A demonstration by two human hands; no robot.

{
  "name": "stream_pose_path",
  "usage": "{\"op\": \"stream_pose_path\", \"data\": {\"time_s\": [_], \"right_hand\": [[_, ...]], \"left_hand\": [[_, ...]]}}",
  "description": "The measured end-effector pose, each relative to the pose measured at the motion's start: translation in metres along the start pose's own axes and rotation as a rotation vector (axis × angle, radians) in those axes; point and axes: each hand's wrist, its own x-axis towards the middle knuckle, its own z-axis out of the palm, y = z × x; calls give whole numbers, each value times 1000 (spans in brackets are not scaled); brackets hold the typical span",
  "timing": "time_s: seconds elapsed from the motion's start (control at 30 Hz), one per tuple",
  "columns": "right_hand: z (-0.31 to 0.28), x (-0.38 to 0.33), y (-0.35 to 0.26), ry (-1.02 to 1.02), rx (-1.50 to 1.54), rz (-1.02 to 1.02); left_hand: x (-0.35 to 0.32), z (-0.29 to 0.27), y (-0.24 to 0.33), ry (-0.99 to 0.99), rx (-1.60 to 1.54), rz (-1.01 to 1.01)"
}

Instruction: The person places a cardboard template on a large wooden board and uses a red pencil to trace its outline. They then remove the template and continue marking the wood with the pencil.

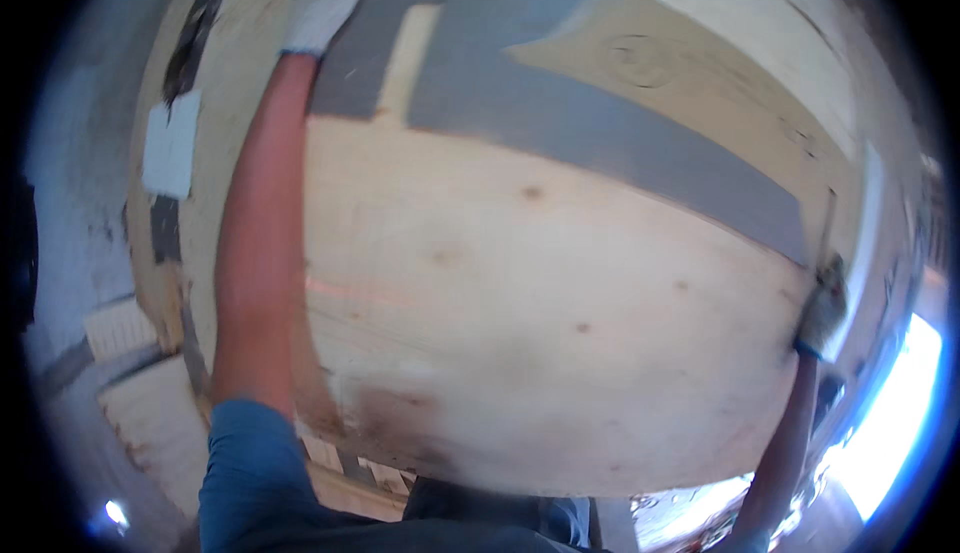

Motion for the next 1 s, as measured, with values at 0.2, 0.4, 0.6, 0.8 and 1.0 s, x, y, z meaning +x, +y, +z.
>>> {"op": "stream_pose_path", "data": {"time_s": [0.2,0.4,0.6,0.8,1.0], "right_hand": [[5,-3,-5,202,-332,-335],[2,-10,-39,167,-148,-117],[-8,-17,-44,169,-85,-83],[-1,-10,-58,120,-125,-99],[7,-13,-26,139,-89,-137]], "left_hand": [[-13,-9,32,-207,34,-43],[-69,-21,59,-189,162,-263],[-72,-6,66,-119,184,-282],[-83,-23,94,-143,309,-259],[-75,44,260,-87,597,165]]}}
